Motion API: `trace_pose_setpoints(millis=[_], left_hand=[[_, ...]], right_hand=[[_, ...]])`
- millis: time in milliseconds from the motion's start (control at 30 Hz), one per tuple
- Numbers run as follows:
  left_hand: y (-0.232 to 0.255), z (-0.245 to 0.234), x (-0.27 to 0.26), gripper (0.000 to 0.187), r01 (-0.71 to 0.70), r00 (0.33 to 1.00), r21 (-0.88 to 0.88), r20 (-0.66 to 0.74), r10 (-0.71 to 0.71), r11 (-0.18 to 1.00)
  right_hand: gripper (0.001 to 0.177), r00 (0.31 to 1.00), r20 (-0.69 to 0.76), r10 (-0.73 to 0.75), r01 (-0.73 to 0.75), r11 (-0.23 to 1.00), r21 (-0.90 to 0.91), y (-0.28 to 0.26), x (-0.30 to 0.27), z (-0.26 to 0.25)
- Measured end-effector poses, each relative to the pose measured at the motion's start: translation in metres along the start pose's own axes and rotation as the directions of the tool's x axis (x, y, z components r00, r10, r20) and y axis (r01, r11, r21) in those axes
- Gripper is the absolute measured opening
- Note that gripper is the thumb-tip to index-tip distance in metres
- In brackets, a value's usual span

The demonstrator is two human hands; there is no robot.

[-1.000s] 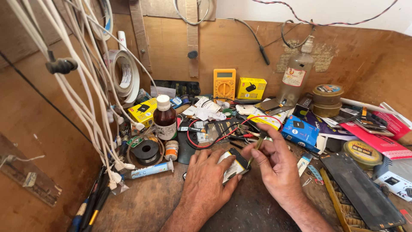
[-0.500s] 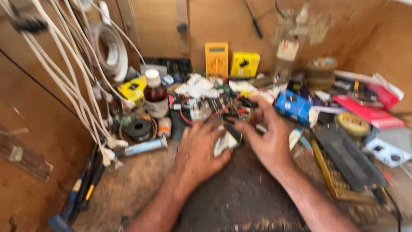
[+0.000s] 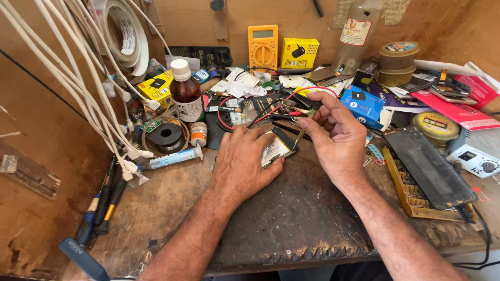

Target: The person uses a screwdriver to remove screws from a disassembled mobile phone chassis. They then use a prying tool to separate the battery from the phone's internal frame and disconnect the battery connector from the motherboard.

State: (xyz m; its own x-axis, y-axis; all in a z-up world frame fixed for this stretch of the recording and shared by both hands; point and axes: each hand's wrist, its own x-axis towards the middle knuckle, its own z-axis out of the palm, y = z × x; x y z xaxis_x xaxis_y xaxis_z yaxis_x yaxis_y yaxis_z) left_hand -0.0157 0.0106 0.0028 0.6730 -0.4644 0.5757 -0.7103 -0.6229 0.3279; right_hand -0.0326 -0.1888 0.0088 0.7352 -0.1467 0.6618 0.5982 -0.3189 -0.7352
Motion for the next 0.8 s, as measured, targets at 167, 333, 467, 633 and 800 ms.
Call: trace_pose_setpoints(millis=[167,333,467,633,800], left_hand=[[0.0,0.001,0.0,0.05,0.02,1.0,-0.021,0.022,-0.02,1.0],[0.001,0.0,0.0,0.055,-0.011,1.0,-0.026,-0.015,0.011,1.0],[0.001,-0.003,0.001,0.068,0.021,1.0,-0.062,0.007,-0.021,0.998],[0.002,-0.003,0.002,0.074,0.051,0.999,-0.082,0.005,-0.051,0.995],[0.004,-0.007,0.004,0.075,0.064,0.998,-0.086,0.018,-0.063,0.994]], right_hand=[[0.053,0.996,0.094,-0.006,0.002,0.999,0.037,-0.002,-0.006,-0.005],[0.045,1.0,-0.023,-0.008,0.007,0.999,-0.046,-0.001,0.0,-0.001],[0.045,0.998,0.034,0.05,-0.052,0.997,0.058,-0.001,0.001,0.0],[0.043,0.999,-0.034,0.013,-0.015,0.999,-0.043,-0.001,0.007,0.001],[0.045,0.99,0.033,0.141,-0.142,0.989,0.042,-0.005,0.008,-0.002]])
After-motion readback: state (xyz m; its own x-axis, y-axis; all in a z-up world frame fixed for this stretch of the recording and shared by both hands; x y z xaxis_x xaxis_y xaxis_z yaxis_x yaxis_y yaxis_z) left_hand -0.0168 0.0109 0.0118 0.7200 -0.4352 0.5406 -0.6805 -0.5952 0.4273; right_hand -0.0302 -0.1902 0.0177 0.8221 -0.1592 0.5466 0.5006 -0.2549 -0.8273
